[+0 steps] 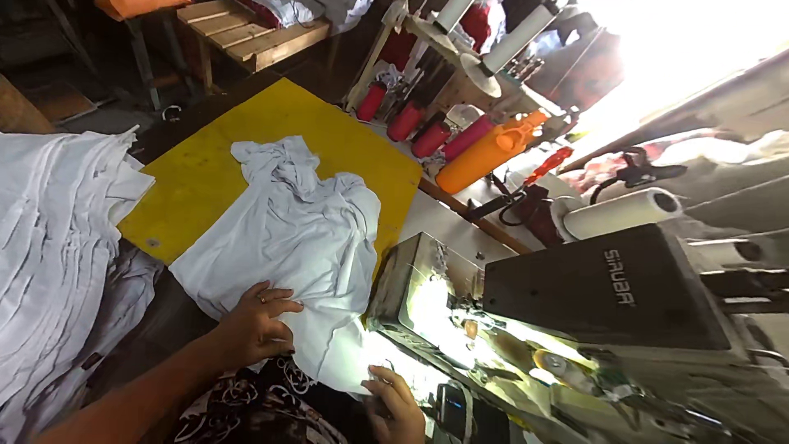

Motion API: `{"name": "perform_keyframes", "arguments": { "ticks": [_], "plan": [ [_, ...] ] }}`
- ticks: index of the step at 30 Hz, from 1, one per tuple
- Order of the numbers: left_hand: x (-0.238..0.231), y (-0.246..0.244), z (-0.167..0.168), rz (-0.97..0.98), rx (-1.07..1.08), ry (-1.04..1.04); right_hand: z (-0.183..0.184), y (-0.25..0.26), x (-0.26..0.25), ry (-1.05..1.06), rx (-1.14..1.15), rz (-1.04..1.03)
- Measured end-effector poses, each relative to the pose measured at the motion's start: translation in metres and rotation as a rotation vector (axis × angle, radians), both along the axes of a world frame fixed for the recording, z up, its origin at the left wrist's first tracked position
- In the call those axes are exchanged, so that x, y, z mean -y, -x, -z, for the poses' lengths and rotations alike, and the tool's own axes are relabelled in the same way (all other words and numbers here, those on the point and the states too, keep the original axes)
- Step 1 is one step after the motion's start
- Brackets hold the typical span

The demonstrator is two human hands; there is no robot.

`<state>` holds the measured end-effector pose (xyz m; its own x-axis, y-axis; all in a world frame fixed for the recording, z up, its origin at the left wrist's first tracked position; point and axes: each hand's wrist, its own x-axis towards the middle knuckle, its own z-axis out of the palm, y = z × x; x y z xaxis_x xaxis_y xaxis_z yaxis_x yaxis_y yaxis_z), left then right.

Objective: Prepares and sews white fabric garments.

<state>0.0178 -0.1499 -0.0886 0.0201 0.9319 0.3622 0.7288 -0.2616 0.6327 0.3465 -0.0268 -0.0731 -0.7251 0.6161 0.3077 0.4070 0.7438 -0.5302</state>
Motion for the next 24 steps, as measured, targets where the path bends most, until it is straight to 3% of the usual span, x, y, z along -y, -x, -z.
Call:
{"name": "perform_keyframes", "arguments": {
  "ticks": [4,9,11,14,17,24],
  "plan": [
    [-0.007,-0.010,-0.001,-0.127,-0.019,-0.034,-0.005,0.011,0.002,0.044,-0.008,0.101],
    [-0.013,-0.007,-0.003,-0.096,-0.233,-0.118,-0.006,0.015,0.003,-0.078,0.046,0.151],
    [-0.014,-0.007,-0.001,-0.087,-0.273,-0.173,-0.016,0.020,0.004,-0.229,0.142,0.081],
    [-0.012,-0.004,0.003,-0.055,-0.224,-0.194,-0.028,0.026,0.005,-0.281,0.304,-0.103],
    [-0.006,0.003,0.000,0.036,-0.200,-0.122,-0.030,0.034,0.009,-0.313,0.389,-0.117],
    [-0.008,-0.013,-0.010,-0.087,-0.241,-0.130,0.012,0.048,0.006,-0.434,0.017,-0.022]
  ]
}}
